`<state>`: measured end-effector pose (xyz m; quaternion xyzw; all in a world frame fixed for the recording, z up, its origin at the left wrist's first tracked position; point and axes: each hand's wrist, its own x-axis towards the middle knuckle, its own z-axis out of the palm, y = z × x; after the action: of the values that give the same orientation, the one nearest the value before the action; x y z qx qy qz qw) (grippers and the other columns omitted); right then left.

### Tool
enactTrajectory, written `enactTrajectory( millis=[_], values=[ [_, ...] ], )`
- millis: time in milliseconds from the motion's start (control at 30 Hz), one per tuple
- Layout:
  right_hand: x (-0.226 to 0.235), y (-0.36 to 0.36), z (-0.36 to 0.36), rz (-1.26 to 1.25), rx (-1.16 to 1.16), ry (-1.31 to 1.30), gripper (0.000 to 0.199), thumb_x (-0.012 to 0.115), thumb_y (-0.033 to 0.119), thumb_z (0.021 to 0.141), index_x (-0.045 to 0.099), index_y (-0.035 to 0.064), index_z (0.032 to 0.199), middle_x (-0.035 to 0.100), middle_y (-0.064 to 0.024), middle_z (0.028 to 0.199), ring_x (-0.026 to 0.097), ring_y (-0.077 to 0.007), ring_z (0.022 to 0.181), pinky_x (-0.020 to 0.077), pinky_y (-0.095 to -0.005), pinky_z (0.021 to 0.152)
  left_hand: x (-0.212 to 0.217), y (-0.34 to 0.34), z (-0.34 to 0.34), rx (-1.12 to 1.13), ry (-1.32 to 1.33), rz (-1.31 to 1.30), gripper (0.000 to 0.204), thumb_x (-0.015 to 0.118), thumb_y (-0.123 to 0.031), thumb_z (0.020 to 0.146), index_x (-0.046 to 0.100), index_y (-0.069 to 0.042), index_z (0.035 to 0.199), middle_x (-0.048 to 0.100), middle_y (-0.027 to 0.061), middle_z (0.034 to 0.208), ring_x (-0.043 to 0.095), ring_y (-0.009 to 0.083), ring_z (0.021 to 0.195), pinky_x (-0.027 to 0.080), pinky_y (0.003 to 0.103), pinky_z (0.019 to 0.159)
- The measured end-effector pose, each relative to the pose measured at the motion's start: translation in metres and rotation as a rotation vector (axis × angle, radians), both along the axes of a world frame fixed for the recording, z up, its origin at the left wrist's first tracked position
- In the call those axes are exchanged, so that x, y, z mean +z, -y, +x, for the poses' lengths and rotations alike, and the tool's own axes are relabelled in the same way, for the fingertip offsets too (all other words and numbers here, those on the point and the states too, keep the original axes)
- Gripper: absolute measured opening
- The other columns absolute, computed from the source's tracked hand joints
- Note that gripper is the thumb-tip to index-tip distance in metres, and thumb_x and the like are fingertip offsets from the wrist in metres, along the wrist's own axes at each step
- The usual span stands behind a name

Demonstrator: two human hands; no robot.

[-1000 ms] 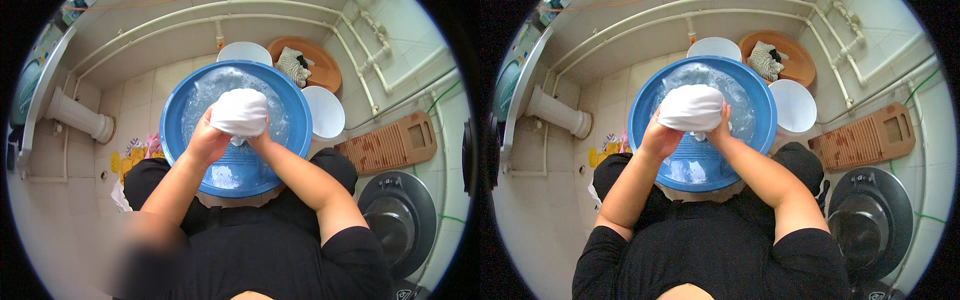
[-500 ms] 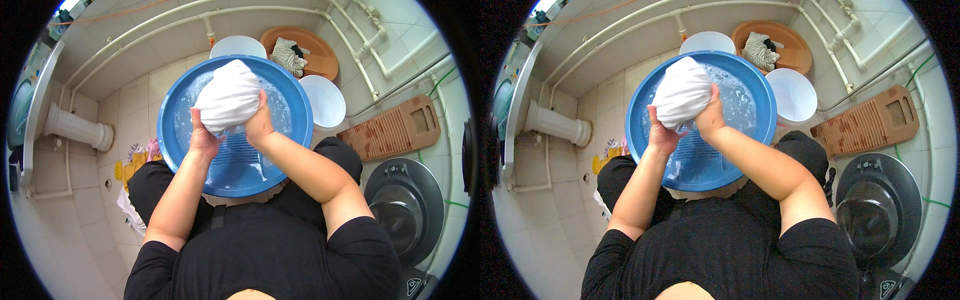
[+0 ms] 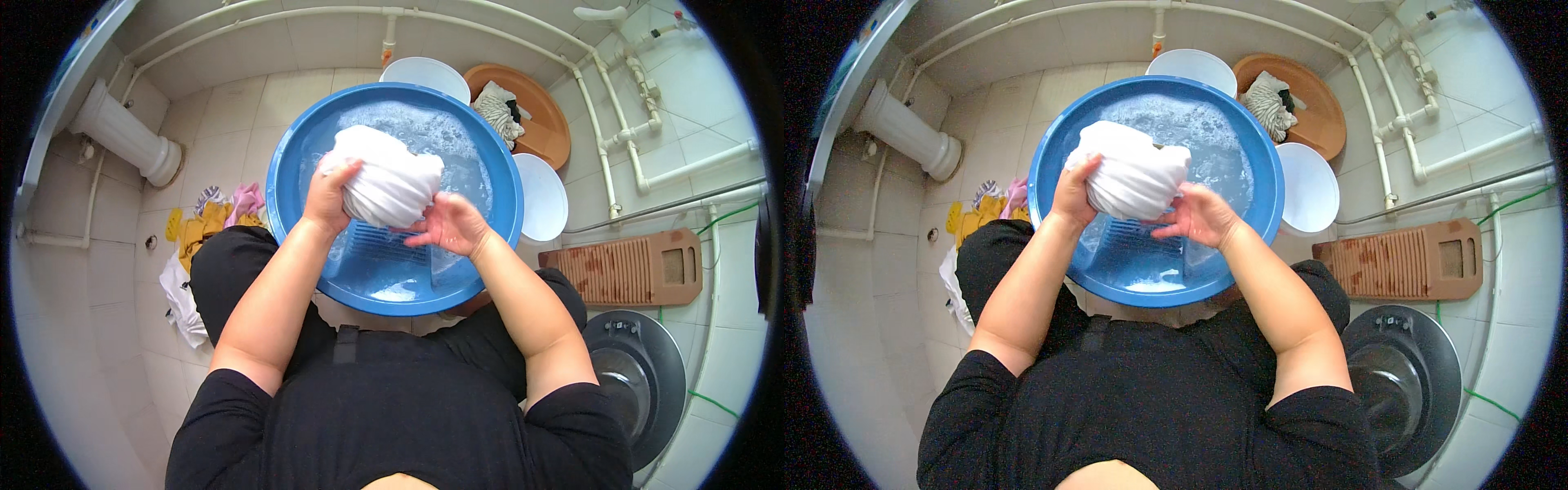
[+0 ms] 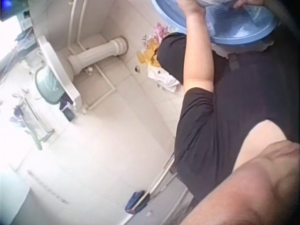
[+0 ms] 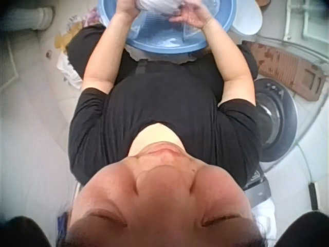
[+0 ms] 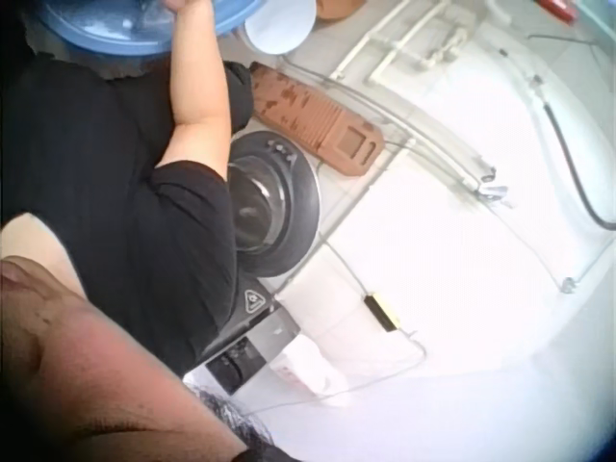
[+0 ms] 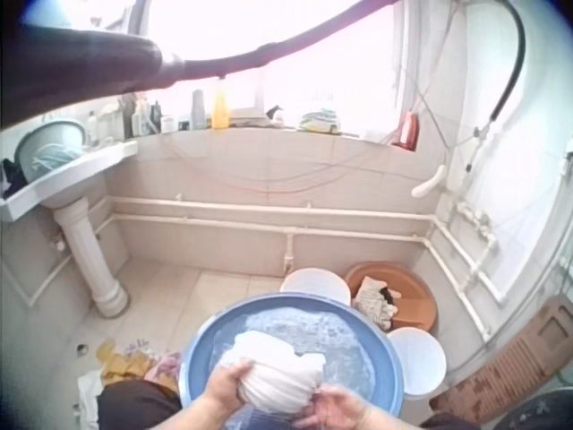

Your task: The person hand-washes a white cloth in a blue basin filled with soapy water. They repeatedly scrub the cloth against a built-in washboard, wring it out, and submerge it. The person then picks up a second white cloth from the floor and washes it using the same method.

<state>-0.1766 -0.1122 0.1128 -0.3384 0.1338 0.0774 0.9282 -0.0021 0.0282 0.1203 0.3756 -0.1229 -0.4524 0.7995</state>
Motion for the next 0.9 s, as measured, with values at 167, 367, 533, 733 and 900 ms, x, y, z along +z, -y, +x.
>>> enactTrajectory(
  millis=[167,367,533,733,900],
  values=[
    [0.022,-0.013,0.01,0.212,-0.248,-0.082,0.074,0.054,0.061,0.073,0.04,0.0123,0.127,0.045,-0.0094,0.126,0.048,-0.0277,0.111,0.0399,-0.0472,0.091,0.007,0.004,-0.025,-0.056,0.644,-0.082,0.047,0.071,-0.016,0.067,0.052,0.002,0.106,0.058,0.0121,0.099,0.055,0.0186,0.09,0.043,0.029,0.081],
    [0.009,-0.023,0.03,-0.146,-0.621,-0.045,0.035,0.058,0.025,0.079,0.054,0.0056,0.108,0.059,-0.0088,0.103,0.057,-0.0212,0.094,0.0457,-0.0328,0.082,-0.007,0.004,-0.037,0.013,0.067,0.083,0.039,0.062,-0.02,0.077,0.051,0.004,0.106,0.058,0.0143,0.1,0.057,0.0224,0.089,0.046,0.033,0.079],
    [0.014,-0.035,0.038,-0.501,-0.842,-0.053,0.023,0.059,0.012,0.068,0.059,0.0004,0.088,0.06,-0.0101,0.084,0.058,-0.0212,0.077,0.0461,-0.0318,0.071,-0.013,0.013,-0.036,0.099,-0.19,0.04,0.032,0.048,-0.022,0.085,0.051,0.003,0.106,0.058,0.0153,0.101,0.058,0.0267,0.091,0.047,0.037,0.081],
    [0.01,-0.028,0.035,-1.477,-0.735,0.168,0.014,0.061,0.011,0.06,0.054,-0.0004,0.066,0.055,-0.0133,0.073,0.055,-0.0251,0.068,0.0438,-0.0322,0.064,-0.051,0.016,-0.025,-0.146,-0.431,0.034,0.037,0.036,-0.027,0.088,0.053,0.001,0.105,0.059,0.0154,0.1,0.059,0.0283,0.09,0.047,0.042,0.082],
    [0.009,-0.032,0.032,-1.687,-0.647,0.271,0.017,0.065,0.014,0.058,0.052,0.0034,0.06,0.052,-0.0125,0.069,0.052,-0.0301,0.061,0.0437,-0.0358,0.055,-0.045,0.01,-0.026,-0.279,-0.575,0.067,0.032,0.038,-0.025,0.087,0.056,-0.001,0.096,0.061,0.0151,0.094,0.06,0.0279,0.084,0.048,0.042,0.078]
  ],
)
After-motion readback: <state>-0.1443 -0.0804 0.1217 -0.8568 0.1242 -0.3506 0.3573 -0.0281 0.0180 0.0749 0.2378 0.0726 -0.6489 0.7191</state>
